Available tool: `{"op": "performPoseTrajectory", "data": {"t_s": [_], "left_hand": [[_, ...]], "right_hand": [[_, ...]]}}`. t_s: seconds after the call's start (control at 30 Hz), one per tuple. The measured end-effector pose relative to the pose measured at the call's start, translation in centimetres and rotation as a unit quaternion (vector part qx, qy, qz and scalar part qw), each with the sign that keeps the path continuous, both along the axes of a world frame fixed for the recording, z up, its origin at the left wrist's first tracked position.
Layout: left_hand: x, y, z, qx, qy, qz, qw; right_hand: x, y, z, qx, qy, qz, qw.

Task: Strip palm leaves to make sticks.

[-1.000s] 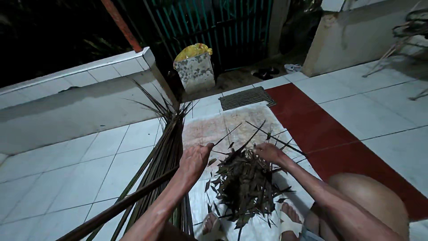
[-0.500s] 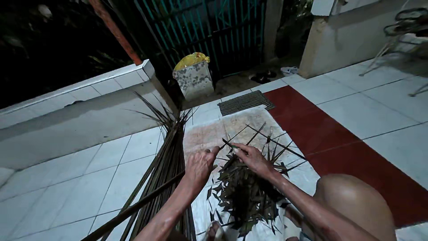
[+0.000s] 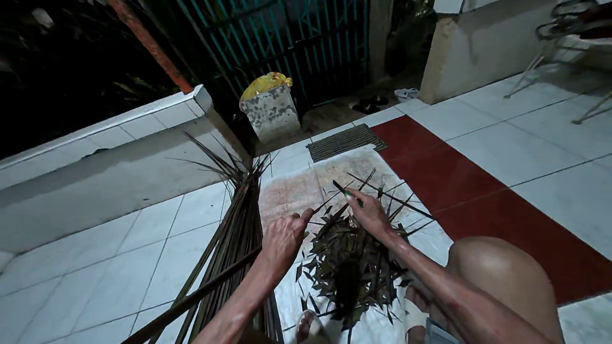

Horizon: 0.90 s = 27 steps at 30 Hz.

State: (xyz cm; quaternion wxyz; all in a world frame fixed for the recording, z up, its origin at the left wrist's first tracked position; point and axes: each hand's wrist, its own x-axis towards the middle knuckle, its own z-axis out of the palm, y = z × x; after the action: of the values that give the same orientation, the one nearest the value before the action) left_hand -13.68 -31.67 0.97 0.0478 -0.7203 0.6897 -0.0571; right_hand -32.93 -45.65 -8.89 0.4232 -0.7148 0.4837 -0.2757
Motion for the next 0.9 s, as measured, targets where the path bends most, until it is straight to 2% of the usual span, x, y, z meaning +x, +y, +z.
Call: {"op": "performPoseTrajectory", "data": {"t_s": [0.17, 0.3, 0.37, 0.47, 0.6, 0.7, 0.9], "left_hand": [[1.0, 0.7, 0.1, 0.004, 0.025, -0.018, 1.000], [1.9, 1.2, 0.5, 0.045, 0.055, 0.008, 0.997], [2.6, 1.3, 0.8, 0.067, 0.101, 0.031, 0.992], [3.4, 0.7, 0.7, 0.088, 0.166, 0.057, 0.981], [3.5, 0.0, 0.4, 0.088, 0.198, 0.053, 0.975], [3.3, -0.3, 0.3, 0.082, 0.218, 0.038, 0.972], [3.0, -0.3, -0.3, 0.079, 0.241, 0.014, 0.967]], "right_hand": [[-1.2, -1.8, -1.0, 0.015, 0.003, -0.067, 0.998], [-2.2, -2.6, -2.0, 0.010, -0.007, -0.116, 0.993], [-2.0, -1.9, -1.7, -0.005, -0.038, -0.091, 0.995], [-0.9, 0.5, -1.0, -0.021, -0.058, 0.006, 0.998], [0.7, 3.4, -0.5, -0.032, -0.075, 0.109, 0.991], [1.4, 4.0, -0.3, -0.028, -0.084, 0.130, 0.988], [1.3, 3.6, -0.8, -0.018, -0.067, 0.112, 0.991]]}}
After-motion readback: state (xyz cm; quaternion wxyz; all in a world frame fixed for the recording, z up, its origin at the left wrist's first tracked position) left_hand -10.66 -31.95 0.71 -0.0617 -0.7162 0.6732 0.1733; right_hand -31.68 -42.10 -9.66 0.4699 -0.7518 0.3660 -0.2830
